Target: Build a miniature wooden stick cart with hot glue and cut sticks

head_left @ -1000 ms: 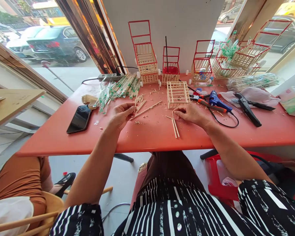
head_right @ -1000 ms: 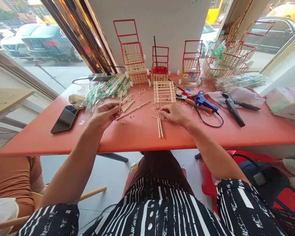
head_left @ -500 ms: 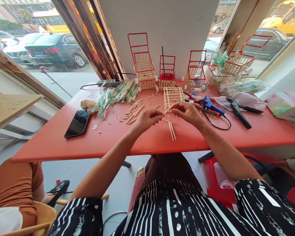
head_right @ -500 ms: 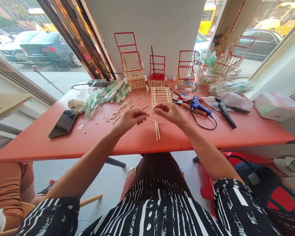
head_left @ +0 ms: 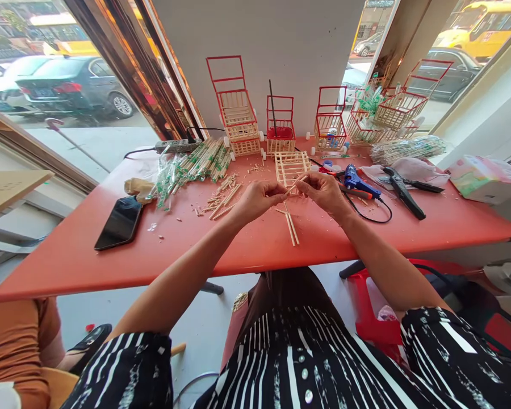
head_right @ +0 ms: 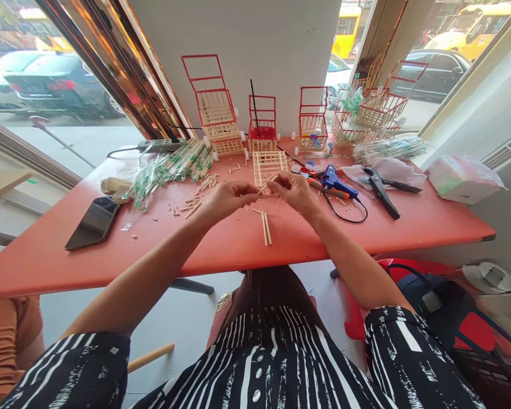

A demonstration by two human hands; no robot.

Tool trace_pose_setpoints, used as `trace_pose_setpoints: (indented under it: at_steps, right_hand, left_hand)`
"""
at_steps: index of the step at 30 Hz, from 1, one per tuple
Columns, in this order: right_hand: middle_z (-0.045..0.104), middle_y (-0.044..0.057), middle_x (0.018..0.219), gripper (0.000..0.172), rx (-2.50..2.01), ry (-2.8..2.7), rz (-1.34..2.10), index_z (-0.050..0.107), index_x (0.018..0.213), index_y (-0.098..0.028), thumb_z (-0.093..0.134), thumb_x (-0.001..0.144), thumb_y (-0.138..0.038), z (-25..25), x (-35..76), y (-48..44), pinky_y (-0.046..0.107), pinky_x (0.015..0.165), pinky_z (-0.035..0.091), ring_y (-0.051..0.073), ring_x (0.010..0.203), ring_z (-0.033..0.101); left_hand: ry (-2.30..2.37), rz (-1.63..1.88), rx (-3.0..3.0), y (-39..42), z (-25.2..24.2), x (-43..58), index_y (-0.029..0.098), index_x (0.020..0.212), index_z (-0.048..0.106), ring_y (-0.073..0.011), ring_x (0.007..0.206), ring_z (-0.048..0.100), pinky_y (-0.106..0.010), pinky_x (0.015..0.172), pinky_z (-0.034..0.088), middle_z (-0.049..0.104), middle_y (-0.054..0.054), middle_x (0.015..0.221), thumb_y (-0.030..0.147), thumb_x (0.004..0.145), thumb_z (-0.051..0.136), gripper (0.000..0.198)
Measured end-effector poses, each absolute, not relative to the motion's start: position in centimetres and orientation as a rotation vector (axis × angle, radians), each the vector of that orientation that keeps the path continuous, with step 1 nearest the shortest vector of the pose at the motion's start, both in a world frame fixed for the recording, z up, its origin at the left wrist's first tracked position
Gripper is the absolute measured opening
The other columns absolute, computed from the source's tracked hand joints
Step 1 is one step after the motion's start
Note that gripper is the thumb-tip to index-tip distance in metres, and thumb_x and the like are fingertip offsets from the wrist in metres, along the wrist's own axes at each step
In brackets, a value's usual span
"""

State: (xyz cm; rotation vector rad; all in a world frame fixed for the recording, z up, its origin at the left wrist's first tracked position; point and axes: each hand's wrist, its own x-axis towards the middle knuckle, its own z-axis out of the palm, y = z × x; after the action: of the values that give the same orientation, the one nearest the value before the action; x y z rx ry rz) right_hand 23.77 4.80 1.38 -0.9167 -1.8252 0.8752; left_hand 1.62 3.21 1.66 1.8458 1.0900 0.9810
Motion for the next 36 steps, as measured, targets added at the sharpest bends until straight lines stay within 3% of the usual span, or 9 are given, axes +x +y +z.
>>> trace_pose_setpoints:
  at_steps: [7,14,25,32,36]
  right_hand:
    - [0.069,0.001,0.076,0.051,-0.924,-1.819,0.839,0.068,0.077,-0.021,0.076,0.091,-0.07,1.7,23.6,3.9,0.03,0.067,0.045,0.015,0.07,0.057]
    - [0.068,-0.001,0.075,0.041,-0.896,-1.789,0.869,0.071,0.085,-0.022,0.081,0.093,-0.061,1.6,23.5,3.3,0.028,0.063,0.044,0.013,0.066,0.058]
    - [0.066,-0.001,0.068,0.048,-0.944,-1.785,0.894,0.071,0.08,-0.022,0.083,0.089,-0.067,1.5,23.8,3.4,0.028,0.058,0.043,0.013,0.06,0.057]
    - [0.065,0.001,0.065,0.062,-0.95,-1.816,0.779,0.069,0.071,-0.021,0.062,0.101,-0.076,2.1,23.8,3.0,0.028,0.059,0.044,0.012,0.06,0.056]
    - [0.064,0.0,0.064,0.064,-0.959,-1.636,0.706,0.073,0.076,-0.022,0.063,0.097,-0.081,2.2,24.3,3.6,0.027,0.054,0.042,0.011,0.055,0.053]
  left_hand:
    - [1.037,1.27,1.785,1.8,-1.5,4.3,0.019,0.088,0.076,-0.0155,0.073,0.064,-0.026,0.071,0.048,0.073,-0.001,0.077,0.032,0.091,0.068,0.015]
    - [1.033,1.206,1.727,0.0,-2.1,4.4,0.019,0.093,0.07,-0.0141,0.073,0.059,-0.025,0.07,0.045,0.067,0.0,0.079,0.032,0.099,0.06,0.018]
    - [1.009,1.135,1.714,-0.7,-1.1,3.9,0.02,0.089,0.064,-0.0131,0.066,0.051,-0.025,0.068,0.039,0.054,0.004,0.068,0.036,0.101,0.056,0.021]
    - [1.039,1.083,1.693,0.1,-1.1,3.2,0.02,0.086,0.064,-0.0115,0.056,0.044,-0.025,0.058,0.034,0.049,0.005,0.061,0.036,0.098,0.058,0.021]
    - [1.012,1.263,1.489,0.8,-0.9,2.4,0.02,0.088,0.065,-0.0096,0.049,0.038,-0.024,0.049,0.028,0.044,0.007,0.058,0.042,0.097,0.063,0.024]
